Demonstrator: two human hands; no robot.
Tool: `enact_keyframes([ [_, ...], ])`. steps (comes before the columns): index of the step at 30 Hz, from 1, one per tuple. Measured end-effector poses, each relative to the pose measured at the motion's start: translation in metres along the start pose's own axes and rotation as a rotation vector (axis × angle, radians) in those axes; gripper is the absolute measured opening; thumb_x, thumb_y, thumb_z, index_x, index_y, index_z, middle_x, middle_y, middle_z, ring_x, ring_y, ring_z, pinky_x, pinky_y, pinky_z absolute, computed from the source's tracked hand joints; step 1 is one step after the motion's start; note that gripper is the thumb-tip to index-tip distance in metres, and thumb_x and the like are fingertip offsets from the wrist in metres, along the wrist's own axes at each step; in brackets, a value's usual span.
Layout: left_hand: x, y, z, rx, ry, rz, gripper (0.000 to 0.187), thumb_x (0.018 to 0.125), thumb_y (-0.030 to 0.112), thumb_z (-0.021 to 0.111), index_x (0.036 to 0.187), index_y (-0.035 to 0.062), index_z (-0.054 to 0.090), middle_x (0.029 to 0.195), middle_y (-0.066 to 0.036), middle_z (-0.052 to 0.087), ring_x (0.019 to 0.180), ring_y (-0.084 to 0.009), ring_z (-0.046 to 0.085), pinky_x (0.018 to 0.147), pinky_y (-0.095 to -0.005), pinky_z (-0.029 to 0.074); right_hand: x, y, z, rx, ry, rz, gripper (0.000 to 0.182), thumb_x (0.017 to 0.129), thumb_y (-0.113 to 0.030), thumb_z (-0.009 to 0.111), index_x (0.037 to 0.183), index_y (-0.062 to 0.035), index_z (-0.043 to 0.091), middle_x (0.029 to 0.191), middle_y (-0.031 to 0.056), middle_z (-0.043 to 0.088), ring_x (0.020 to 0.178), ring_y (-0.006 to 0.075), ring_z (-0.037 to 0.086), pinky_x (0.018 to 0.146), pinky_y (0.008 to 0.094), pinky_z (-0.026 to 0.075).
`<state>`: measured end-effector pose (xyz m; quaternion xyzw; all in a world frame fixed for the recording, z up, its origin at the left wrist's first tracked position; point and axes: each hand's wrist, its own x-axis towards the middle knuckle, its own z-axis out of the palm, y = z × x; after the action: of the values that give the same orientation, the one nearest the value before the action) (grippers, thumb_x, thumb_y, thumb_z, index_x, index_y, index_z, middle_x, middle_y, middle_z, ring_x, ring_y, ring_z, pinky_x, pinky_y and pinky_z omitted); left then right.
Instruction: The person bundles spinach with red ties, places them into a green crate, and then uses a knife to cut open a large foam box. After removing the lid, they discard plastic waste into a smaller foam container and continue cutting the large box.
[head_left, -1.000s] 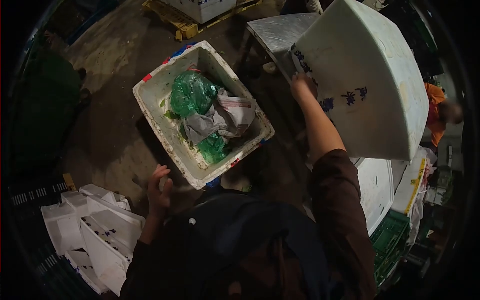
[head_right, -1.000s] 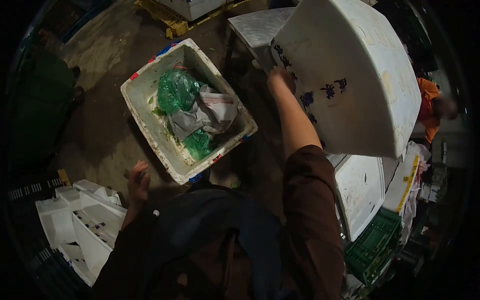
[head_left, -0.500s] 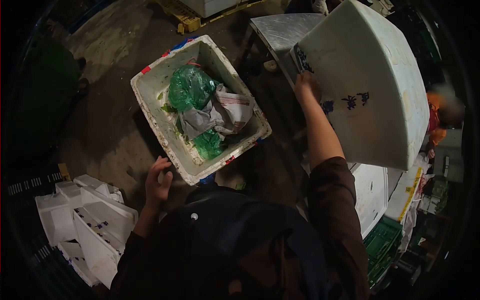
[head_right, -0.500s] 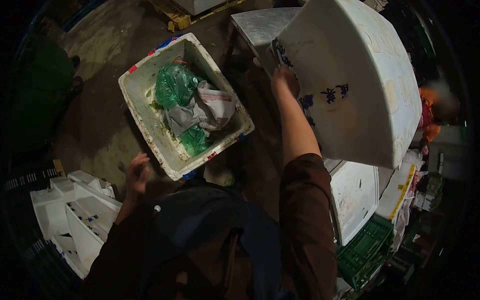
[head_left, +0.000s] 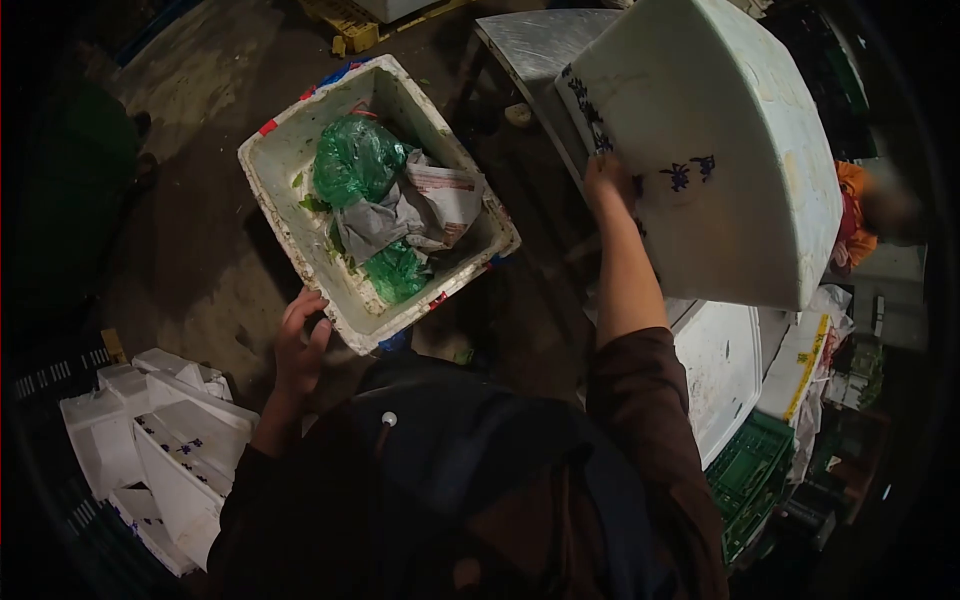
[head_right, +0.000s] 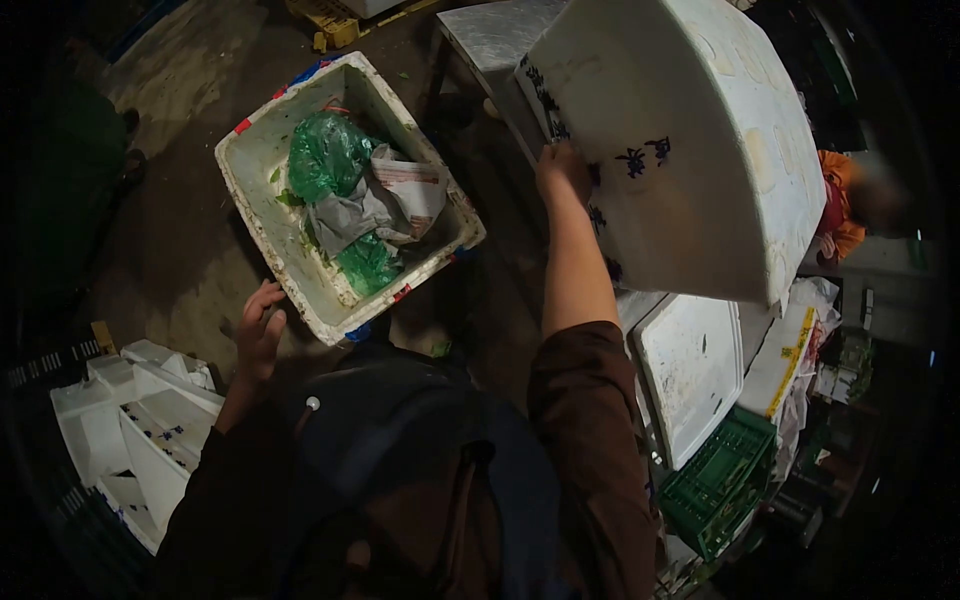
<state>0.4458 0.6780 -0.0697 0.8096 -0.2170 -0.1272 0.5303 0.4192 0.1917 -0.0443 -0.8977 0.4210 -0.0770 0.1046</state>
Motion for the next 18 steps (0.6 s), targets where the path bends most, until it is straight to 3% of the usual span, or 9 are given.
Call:
enact_keyframes([
  [5, 0.006, -0.004, 0.011, -0.043, 0.007, -0.069, 0.026, 0.076, 0.0, 0.056, 0.102, 0.0006, 0.059, 0.119, -0.016, 0.054, 0.121, -0.031, 0.045, 0.101, -0.0368, 0.033, -0.038, 0.032, -0.006, -0.031, -0.015, 0.083, 0.029, 0.088, -0.032, 0.046, 0.097, -0.007, 0.057, 0.096, 0.0209, 0.062, 0.092, 0.0395, 0.059, 0.077, 0.0489, 0.047],
  [11, 0.013, 0.002, 0.016, -0.053, -0.064, -0.03, 0.028, 0.076, 0.0, 0.056, 0.103, 0.0011, 0.059, 0.12, -0.016, 0.053, 0.122, -0.0302, 0.044, 0.102, -0.0372, 0.032, -0.076, 0.074, -0.005, -0.122, 0.051, 0.058, 0.026, 0.088, -0.034, 0.047, 0.093, -0.0094, 0.055, 0.09, 0.0196, 0.063, 0.085, 0.0389, 0.06, 0.074, 0.0493, 0.048],
  [13, 0.026, 0.008, 0.023, -0.038, -0.092, -0.006, 0.03, 0.076, 0.001, 0.057, 0.106, 0.0015, 0.059, 0.121, -0.016, 0.053, 0.123, -0.0302, 0.043, 0.102, -0.0375, 0.032, -0.086, 0.085, -0.004, -0.146, 0.122, -0.05, 0.025, 0.087, -0.032, 0.048, 0.091, -0.0083, 0.055, 0.087, 0.0195, 0.063, 0.08, 0.0383, 0.061, 0.071, 0.0484, 0.049],
  [17, 0.106, 0.088, 0.086, 0.064, -0.174, 0.479, 0.048, 0.08, 0.019, 0.059, 0.126, 0.0082, 0.049, 0.135, -0.016, 0.04, 0.128, -0.0345, 0.035, 0.102, -0.0417, 0.031, -0.095, 0.078, -0.023, -0.173, 0.102, -0.084, 0.023, 0.086, -0.029, 0.05, 0.09, -0.007, 0.055, 0.086, 0.0207, 0.063, 0.077, 0.0385, 0.061, 0.068, 0.0482, 0.049],
  [18, 0.133, 0.124, 0.11, 0.021, -0.172, 0.65, 0.05, 0.081, 0.019, 0.057, 0.128, 0.0077, 0.047, 0.137, -0.016, 0.038, 0.131, -0.0354, 0.03, 0.106, -0.0425, 0.026, -0.093, 0.075, -0.026, -0.164, 0.063, -0.076, 0.022, 0.086, -0.028, 0.051, 0.09, -0.0065, 0.056, 0.086, 0.0207, 0.063, 0.078, 0.0381, 0.061, 0.069, 0.0479, 0.049],
])
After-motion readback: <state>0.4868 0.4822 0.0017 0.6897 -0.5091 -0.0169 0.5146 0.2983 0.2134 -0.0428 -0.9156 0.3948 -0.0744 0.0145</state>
